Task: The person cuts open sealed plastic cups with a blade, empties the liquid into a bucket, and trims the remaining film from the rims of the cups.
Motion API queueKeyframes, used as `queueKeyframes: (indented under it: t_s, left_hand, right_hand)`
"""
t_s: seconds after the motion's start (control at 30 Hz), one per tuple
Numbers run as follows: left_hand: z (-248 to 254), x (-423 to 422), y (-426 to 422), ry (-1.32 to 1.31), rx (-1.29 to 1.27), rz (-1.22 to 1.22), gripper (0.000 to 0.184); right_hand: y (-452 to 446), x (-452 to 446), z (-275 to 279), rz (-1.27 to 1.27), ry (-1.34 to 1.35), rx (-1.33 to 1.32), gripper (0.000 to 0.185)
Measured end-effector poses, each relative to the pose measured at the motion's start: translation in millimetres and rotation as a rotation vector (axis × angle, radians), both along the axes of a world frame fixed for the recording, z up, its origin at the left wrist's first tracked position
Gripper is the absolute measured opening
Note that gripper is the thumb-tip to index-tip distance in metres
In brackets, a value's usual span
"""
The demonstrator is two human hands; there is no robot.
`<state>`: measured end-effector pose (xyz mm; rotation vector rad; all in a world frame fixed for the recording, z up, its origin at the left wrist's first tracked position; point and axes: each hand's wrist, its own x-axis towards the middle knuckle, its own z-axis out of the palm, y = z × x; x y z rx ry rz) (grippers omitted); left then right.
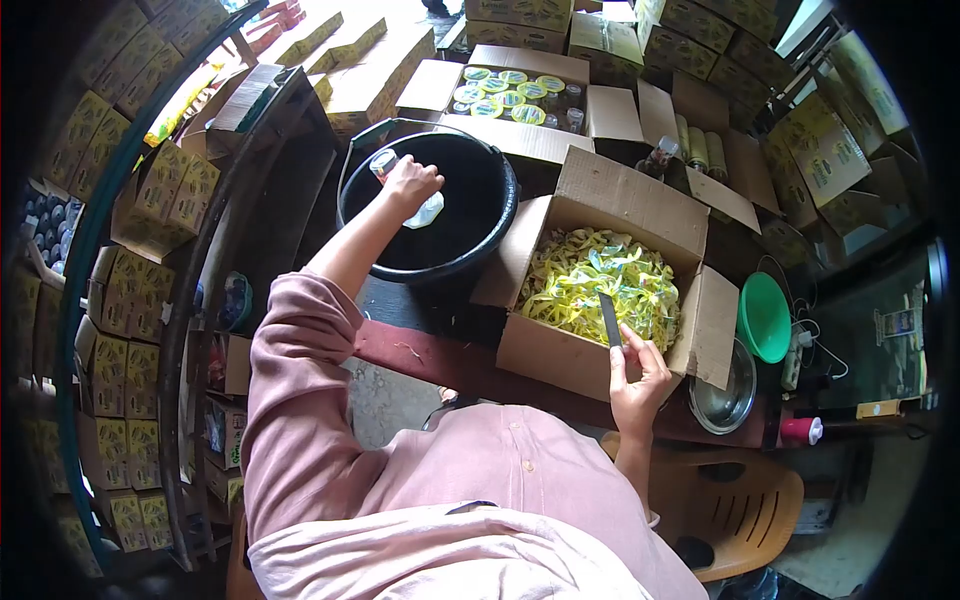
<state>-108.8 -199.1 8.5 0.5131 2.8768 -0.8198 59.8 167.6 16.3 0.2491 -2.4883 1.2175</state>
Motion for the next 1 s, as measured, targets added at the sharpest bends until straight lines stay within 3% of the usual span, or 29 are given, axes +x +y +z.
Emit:
queueKeyframes:
  t_s: [0.33, 0.47, 0.6, 0.7, 0.77, 0.83, 0.87, 0.93, 0.97, 1.0]
  left_hand:
    - [47, -17, -1, -0.032, 0.021, 0.071, 0.049]
    - [62, -23, -1, -0.039, -0.007, 0.123, 0.042]
    - [62, -18, -1, 0.015, 0.169, 0.175, 0.036]
    - [35, 0, 6, 0.052, 0.200, 0.242, 0.060]
    - [10, 16, 7, -0.093, 0.161, 0.266, 0.059]
    - [-12, 16, 11, -0.728, -0.038, 0.400, 0.055]
    - [-21, 21, 0, -0.643, -0.020, 0.502, 0.056]
    - [9, 20, 5, -0.750, 0.090, 0.630, 0.055]
    - [26, 26, 13, -0.639, 0.207, 0.764, 0.054]
    - [22, 24, 7, -0.527, 0.207, 0.531, 0.055]
  right_hand:
    - [11, -10, -4, -0.022, 0.015, -0.014, 0.026]
    - [12, -16, 0, -0.027, 0.005, -0.003, 0.026]
    - [15, -25, -1, -0.021, 0.021, -0.004, 0.026]
    - [18, -32, 1, -0.011, 0.033, 0.004, 0.026]
    - [20, -36, 1, 0.001, 0.027, -0.018, 0.026]
    - [20, -38, 4, 0.000, 0.022, -0.006, 0.028]
    - [20, -40, 5, 0.000, 0.020, 0.000, 0.029]
    - [19, -42, 5, 0.005, 0.009, -0.016, 0.028]
    - [17, -42, 6, 0.003, 0.007, -0.038, 0.028]
    - [16, -43, 6, 0.003, 0.005, -0.058, 0.028]
